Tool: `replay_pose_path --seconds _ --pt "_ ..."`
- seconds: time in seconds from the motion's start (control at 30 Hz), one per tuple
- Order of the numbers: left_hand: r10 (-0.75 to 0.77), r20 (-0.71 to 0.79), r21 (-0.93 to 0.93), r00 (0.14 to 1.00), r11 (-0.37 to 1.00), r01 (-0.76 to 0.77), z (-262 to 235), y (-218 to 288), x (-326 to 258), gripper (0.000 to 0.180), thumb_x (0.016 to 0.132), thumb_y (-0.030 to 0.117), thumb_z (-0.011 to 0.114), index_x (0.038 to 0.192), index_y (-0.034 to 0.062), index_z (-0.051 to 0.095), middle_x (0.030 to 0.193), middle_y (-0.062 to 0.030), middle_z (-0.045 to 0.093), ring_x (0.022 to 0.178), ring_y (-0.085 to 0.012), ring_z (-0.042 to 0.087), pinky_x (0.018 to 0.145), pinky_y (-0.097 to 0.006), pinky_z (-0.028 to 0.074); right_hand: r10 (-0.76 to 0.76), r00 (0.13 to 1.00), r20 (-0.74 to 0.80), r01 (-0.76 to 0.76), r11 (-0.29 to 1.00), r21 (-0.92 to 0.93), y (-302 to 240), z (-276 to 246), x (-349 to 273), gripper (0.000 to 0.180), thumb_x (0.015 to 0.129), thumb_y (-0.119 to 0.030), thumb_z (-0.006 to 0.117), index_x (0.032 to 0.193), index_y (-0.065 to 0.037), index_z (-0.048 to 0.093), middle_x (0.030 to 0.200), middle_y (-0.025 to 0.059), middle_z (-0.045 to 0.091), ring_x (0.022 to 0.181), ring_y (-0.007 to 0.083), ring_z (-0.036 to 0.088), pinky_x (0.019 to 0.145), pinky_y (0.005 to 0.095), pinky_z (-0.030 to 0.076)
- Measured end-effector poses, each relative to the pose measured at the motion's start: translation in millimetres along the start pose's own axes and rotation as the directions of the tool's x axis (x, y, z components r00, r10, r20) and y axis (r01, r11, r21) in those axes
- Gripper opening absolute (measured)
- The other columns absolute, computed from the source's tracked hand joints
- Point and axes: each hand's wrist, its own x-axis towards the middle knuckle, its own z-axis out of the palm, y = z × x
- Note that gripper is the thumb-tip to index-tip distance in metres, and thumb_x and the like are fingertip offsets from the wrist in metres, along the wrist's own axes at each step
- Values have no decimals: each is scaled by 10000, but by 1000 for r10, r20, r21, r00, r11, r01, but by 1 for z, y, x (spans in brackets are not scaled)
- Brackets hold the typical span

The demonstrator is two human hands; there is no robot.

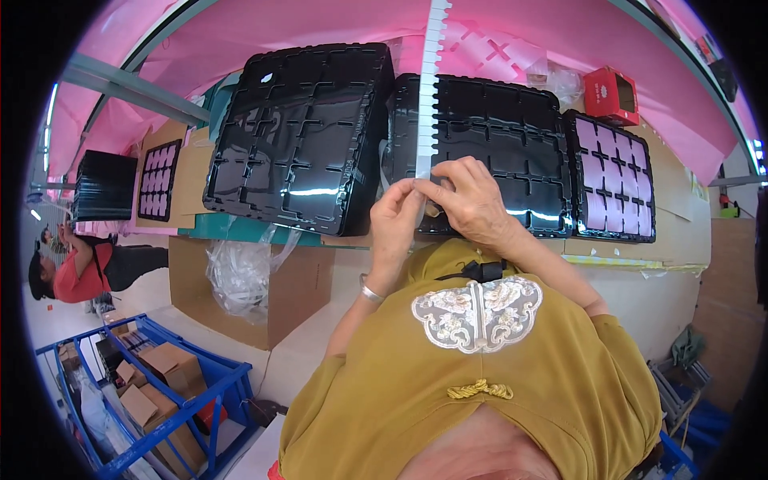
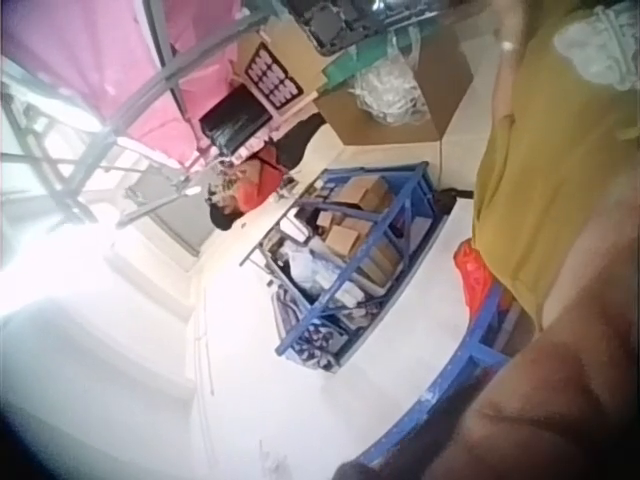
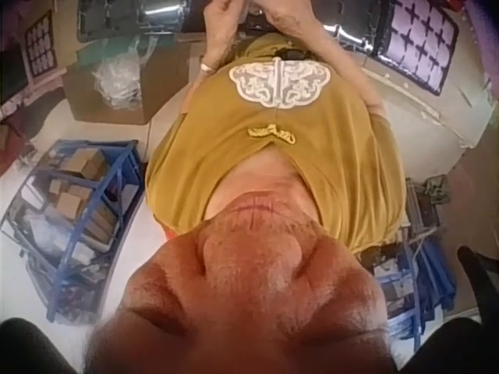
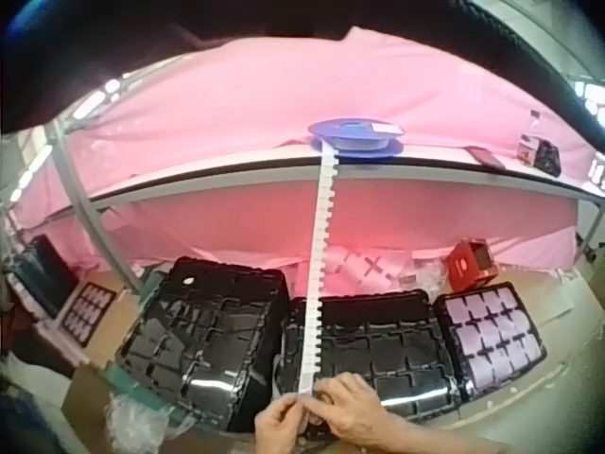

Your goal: The person places small components into plastic trays and applies material strips to them by hand, organizing or securing the components within the trays.

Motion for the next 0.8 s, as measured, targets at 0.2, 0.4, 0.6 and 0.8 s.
replay_pose_path --seconds 0.2,0.4,0.6,0.8 --pt "-24 44 27 999 999 23 1 0 4 180 963 92 575 1087 -16 647 925 -20 676 789 -48 600 690 -185 470 188 982 11 -183 933 309 9 0 -2 308 757 62 594 1016 -61 706 1043 88 570 957 241 555 832 345 465" --pt "-64 -36 19 997 998 65 1 10 7 177 956 123 585 1058 -7 651 875 -27 686 738 -53 612 640 -183 462 528 842 110 -397 468 790 31 -9 2 322 854 81 455 1018 -33 707 1130 61 580 1064 149 541 904 270 419" --pt "-63 -99 12 993 998 64 2 19 9 183 959 123 580 1070 -5 651 877 -19 680 747 -43 593 646 -183 455 11 993 -117 -10 1000 1 12 -22 15 430 610 -2 664 1019 -121 719 1030 72 582 937 298 540 821 389 462" --pt "29 -37 27 999 999 -28 7 26 4 170 953 68 557 1064 -24 647 910 -16 668 800 -43 579 706 -193 465 -3 1000 -27 2 999 -38 3 -9 7 387 665 -55 664 1049 -89 695 980 54 570 964 261 527 796 383 423"
